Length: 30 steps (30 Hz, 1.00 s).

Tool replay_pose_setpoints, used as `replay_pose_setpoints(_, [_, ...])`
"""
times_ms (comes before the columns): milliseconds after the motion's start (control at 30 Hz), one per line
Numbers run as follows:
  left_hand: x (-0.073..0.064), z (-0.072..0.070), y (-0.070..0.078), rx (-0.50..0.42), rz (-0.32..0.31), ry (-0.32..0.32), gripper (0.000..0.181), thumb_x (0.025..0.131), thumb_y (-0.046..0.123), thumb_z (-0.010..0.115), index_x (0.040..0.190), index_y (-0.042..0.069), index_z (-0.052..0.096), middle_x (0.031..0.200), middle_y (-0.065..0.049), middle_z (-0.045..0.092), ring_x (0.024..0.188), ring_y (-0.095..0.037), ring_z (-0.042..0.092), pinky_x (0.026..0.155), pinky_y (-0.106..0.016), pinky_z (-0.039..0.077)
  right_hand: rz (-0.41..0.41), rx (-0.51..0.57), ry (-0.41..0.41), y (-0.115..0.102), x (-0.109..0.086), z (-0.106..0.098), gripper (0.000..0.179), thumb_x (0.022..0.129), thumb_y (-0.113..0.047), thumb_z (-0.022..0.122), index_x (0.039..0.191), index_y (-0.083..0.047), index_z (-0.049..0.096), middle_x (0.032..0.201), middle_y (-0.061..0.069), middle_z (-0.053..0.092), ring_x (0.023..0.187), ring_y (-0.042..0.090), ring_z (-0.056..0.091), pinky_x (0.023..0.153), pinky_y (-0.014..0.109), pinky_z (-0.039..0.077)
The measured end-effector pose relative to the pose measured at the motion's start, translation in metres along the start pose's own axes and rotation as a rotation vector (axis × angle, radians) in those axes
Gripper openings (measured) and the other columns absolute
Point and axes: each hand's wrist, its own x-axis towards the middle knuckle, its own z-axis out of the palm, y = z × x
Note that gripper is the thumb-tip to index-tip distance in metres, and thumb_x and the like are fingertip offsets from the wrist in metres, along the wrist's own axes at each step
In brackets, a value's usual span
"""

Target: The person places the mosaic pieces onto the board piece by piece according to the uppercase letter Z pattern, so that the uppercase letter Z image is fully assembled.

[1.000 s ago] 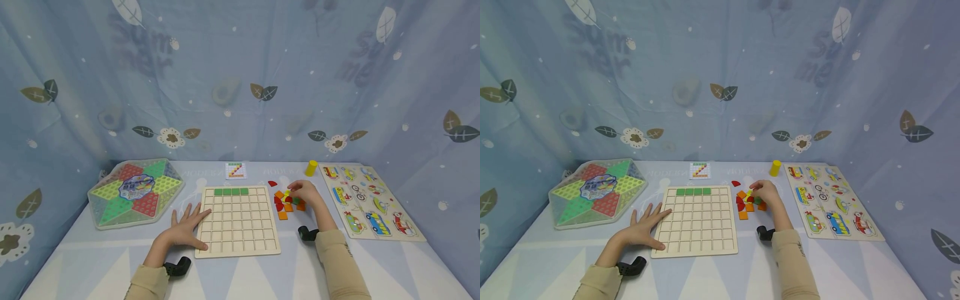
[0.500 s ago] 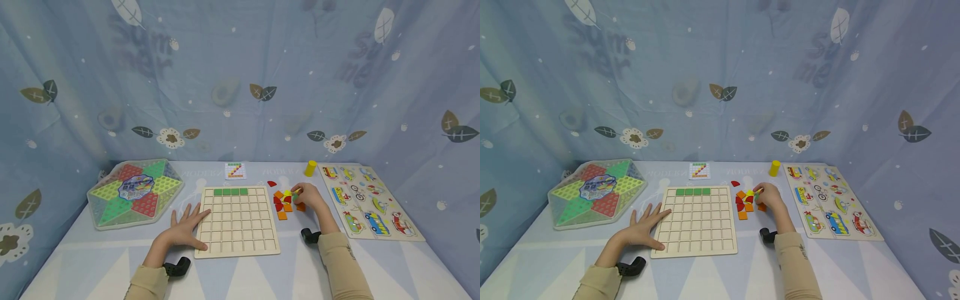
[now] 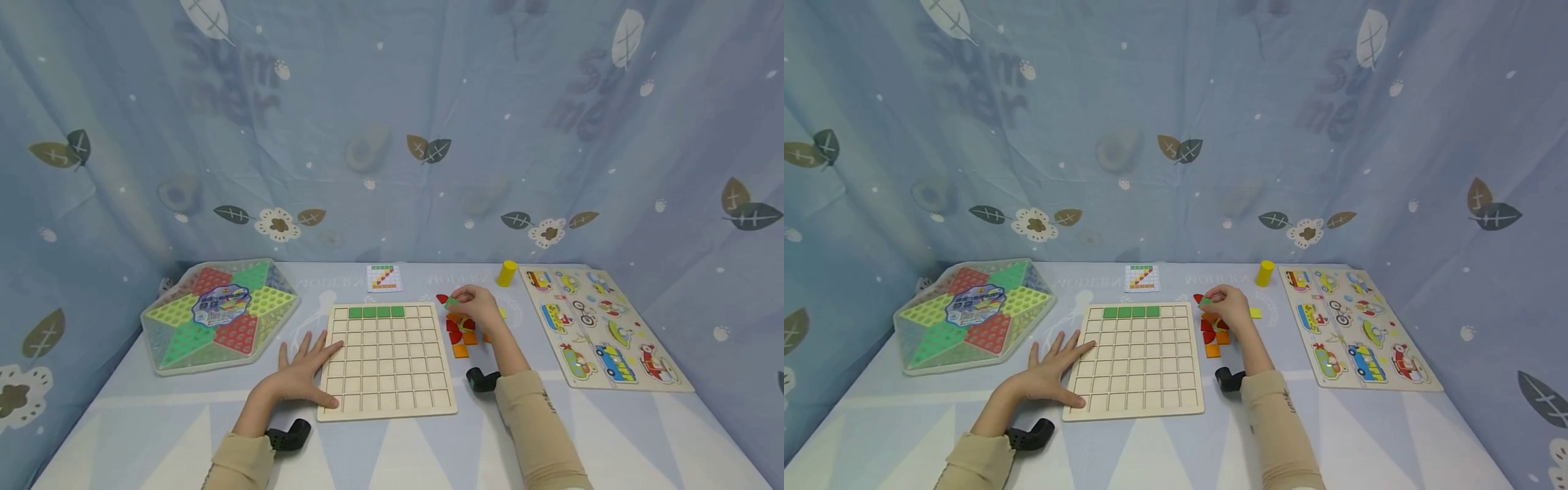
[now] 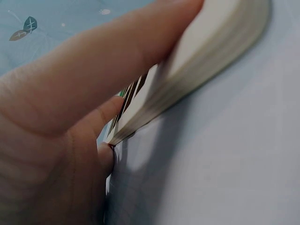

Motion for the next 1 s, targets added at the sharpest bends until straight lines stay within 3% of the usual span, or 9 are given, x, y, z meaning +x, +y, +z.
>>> replay_pose_setpoints(200, [-0.001, -0.001, 0.002, 0.000, 0.003, 0.011, 0.109, 0.060, 0.053, 0.080, 0.147, 0.016, 0.027, 0.154, -0.018, 0.000, 0.137, -0.045, -0.011, 0.096, -0.067, -0.019, -0.061, 0.088, -0.084, -0.012, 0.004, 0.030, 0.022, 0.083, -0.005, 0.067, 0.103, 0.002, 0.064, 0.094, 0.011, 0.059, 0.078, 0.021, 0.056, 0.075, 0.032, 0.052])
replay_pose_setpoints(400, [-0.001, 0.000, 0.001, 0.000, 0.009, 0.014, 0.109, 0.059, 0.054, 0.080, 0.147, 0.016, 0.027, 0.154, -0.019, 0.000, 0.137, -0.045, -0.010, 0.096, -0.068, -0.019, -0.085, 0.069, -0.126, -0.021, 0.012, 0.055, 0.019, 0.082, -0.001, 0.067, 0.100, 0.003, 0.067, 0.093, 0.012, 0.058, 0.080, 0.020, 0.058, 0.075, 0.031, 0.054])
replay_pose_setpoints(567, [0.000, 0.001, 0.000, 0.001, 0.013, 0.010, 0.109, 0.060, 0.054, 0.079, 0.147, 0.016, 0.026, 0.154, -0.018, 0.000, 0.137, -0.045, -0.010, 0.096, -0.068, -0.019, -0.085, -0.025, -0.116, -0.023, 0.016, 0.063, 0.013, 0.082, -0.001, 0.067, 0.095, 0.001, 0.070, 0.089, 0.012, 0.059, 0.074, 0.019, 0.061, 0.070, 0.029, 0.054])
replay_pose_setpoints(867, [0.002, 0.001, 0.000, 0.014, 0.003, 0.013, 0.110, 0.059, 0.056, 0.080, 0.147, 0.017, 0.027, 0.154, -0.018, 0.000, 0.137, -0.044, -0.010, 0.096, -0.067, -0.019, -0.175, -0.332, -0.081, -0.028, 0.017, 0.067, 0.009, 0.079, -0.008, 0.071, 0.087, -0.005, 0.073, 0.086, 0.007, 0.066, 0.081, 0.022, 0.058, 0.069, 0.031, 0.049])
replay_pose_setpoints(1000, [0.002, 0.001, -0.001, 0.012, 0.005, 0.015, 0.110, 0.059, 0.055, 0.080, 0.147, 0.017, 0.027, 0.154, -0.018, 0.000, 0.137, -0.044, -0.010, 0.096, -0.067, -0.019, -0.190, -0.392, -0.089, -0.032, 0.015, 0.068, 0.011, 0.077, -0.006, 0.072, 0.088, -0.006, 0.071, 0.086, 0.007, 0.063, 0.077, 0.022, 0.055, 0.068, 0.033, 0.046])
